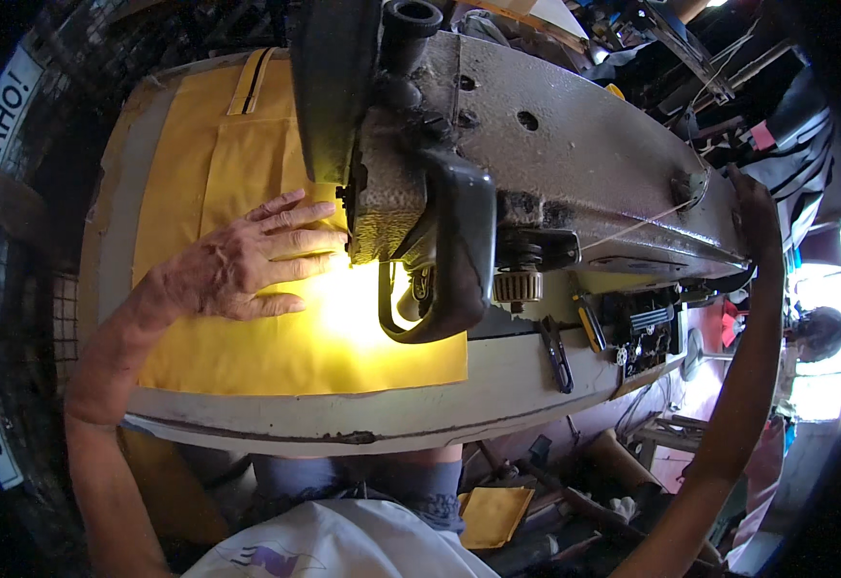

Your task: Sewing a yellow fabric bag using an industrial sewing machine.

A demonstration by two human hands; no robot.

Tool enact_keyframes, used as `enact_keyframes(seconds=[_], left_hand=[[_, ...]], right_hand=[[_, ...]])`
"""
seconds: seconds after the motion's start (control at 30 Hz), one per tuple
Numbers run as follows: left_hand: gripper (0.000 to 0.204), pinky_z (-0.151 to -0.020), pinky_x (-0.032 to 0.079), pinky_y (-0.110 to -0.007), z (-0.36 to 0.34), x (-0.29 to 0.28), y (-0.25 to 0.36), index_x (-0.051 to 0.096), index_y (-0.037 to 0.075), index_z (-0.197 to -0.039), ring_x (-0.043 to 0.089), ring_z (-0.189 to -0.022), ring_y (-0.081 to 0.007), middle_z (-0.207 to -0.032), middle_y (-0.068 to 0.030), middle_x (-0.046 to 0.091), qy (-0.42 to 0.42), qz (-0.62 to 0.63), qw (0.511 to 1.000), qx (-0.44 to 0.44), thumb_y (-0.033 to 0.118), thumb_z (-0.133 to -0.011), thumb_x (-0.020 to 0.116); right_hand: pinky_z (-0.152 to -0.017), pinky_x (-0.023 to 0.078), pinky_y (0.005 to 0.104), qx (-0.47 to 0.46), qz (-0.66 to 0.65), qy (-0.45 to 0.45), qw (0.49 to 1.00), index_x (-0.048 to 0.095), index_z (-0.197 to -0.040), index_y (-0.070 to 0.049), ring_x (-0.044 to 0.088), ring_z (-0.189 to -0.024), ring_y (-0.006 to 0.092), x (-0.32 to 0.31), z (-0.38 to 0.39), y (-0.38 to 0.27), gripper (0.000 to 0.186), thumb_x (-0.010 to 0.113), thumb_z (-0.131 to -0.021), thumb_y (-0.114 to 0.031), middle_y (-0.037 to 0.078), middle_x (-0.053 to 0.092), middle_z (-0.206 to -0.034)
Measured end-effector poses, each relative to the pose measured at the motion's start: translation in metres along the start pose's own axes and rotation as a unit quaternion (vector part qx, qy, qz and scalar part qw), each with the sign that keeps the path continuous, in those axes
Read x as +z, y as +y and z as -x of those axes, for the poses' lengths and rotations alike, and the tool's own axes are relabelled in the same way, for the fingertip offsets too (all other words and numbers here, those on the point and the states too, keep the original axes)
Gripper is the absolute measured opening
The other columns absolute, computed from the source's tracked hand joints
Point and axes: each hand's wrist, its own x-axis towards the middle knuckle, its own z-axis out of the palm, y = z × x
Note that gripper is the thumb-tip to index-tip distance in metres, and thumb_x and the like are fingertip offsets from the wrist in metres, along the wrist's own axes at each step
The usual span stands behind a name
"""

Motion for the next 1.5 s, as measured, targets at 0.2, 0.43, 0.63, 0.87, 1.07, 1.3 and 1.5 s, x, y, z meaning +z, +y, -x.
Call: enact_keyframes(seconds=[0.2, 0.43, 0.63, 0.87, 1.07, 1.3, 1.5], left_hand=[[0.052, -0.124, 0.021, -0.051, 0.000, -0.002, 0.002, 0.059, 0.007, -0.135, 0.032, -0.147, -0.0333, -0.147, -0.0127, 0.049, -0.008, -0.013, 1.000, -0.007, 0.038, -0.094, 0.062], [0.050, -0.123, 0.021, -0.052, -0.001, -0.002, 0.002, 0.059, 0.007, -0.134, 0.031, -0.148, -0.0341, -0.148, -0.0136, 0.048, 0.000, 0.006, 1.000, -0.012, 0.036, -0.093, 0.063], [0.049, -0.124, 0.020, -0.052, -0.001, -0.001, -0.001, 0.059, 0.006, -0.133, 0.032, -0.147, -0.0345, -0.147, -0.0138, 0.049, -0.003, 0.005, 1.000, -0.010, 0.034, -0.093, 0.063], [0.050, -0.123, 0.021, -0.053, -0.001, -0.002, 0.000, 0.058, 0.006, -0.134, 0.033, -0.146, -0.0349, -0.147, -0.0132, 0.049, 0.005, -0.005, 1.000, -0.001, 0.033, -0.092, 0.064], [0.049, -0.123, 0.020, -0.053, 0.002, 0.003, -0.002, 0.057, 0.007, -0.135, 0.032, -0.147, -0.0346, -0.149, -0.0125, 0.047, 0.013, 0.010, 1.000, -0.013, 0.032, -0.093, 0.064], [0.053, -0.123, 0.020, -0.053, 0.006, 0.020, 0.051, 0.053, 0.005, -0.137, 0.031, -0.147, -0.0361, -0.151, -0.0142, 0.043, 0.062, -0.026, 0.995, -0.079, 0.034, -0.094, 0.061], [0.075, -0.118, 0.022, -0.059, -0.042, 0.068, 0.164, 0.046, -0.012, -0.138, 0.031, -0.143, -0.0459, -0.151, -0.0278, 0.038, 0.135, -0.159, 0.885, -0.416, 0.045, -0.091, 0.061]], right_hand=[[-0.084, 0.052, 0.0416, 0.057, -0.332, -0.058, 0.940, 0.050, -0.145, -0.009, 0.065, -0.091, 0.0344, 0.027, 0.012, 0.028, 0.060, 0.060, -0.087, 0.002, 0.018, 0.068, -0.110], [-0.091, 0.051, 0.0437, 0.300, -0.426, 0.108, 0.846, 0.060, -0.132, 0.000, 0.064, -0.105, 0.0311, 0.028, 0.082, -0.010, 0.038, 0.050, -0.101, -0.021, 0.019, 0.067, -0.114], [-0.097, 0.050, 0.0373, 0.235, -0.385, 0.346, 0.823, 0.051, -0.141, -0.002, 0.063, -0.114, 0.0267, 0.069, 0.174, -0.074, 0.045, 0.048, -0.101, -0.024, 0.017, 0.062, -0.131], [-0.094, 0.050, 0.0330, 0.363, -0.480, 0.032, 0.798, 0.050, -0.142, -0.003, 0.063, -0.108, 0.0236, 0.024, 0.043, 0.056, 0.050, 0.042, -0.104, -0.034, 0.016, 0.060, -0.129], [-0.104, 0.045, 0.0409, 0.296, -0.362, 0.249, 0.848, 0.061, -0.133, 0.002, 0.061, -0.117, 0.0282, 0.018, 0.070, -0.065, 0.048, 0.047, -0.102, -0.031, 0.016, 0.063, -0.131], [-0.097, 0.049, 0.0434, 0.459, -0.527, 0.316, 0.642, 0.060, -0.136, -0.002, 0.062, -0.113, 0.0235, -0.002, 0.071, -0.108, 0.048, 0.046, -0.103, -0.035, 0.013, 0.063, -0.131], [-0.103, 0.043, 0.0469, 0.372, -0.251, 0.291, 0.845, 0.058, -0.130, 0.002, 0.058, -0.116, 0.0372, -0.079, 0.079, -0.267, 0.041, 0.056, -0.101, -0.028, 0.021, 0.062, -0.125]])
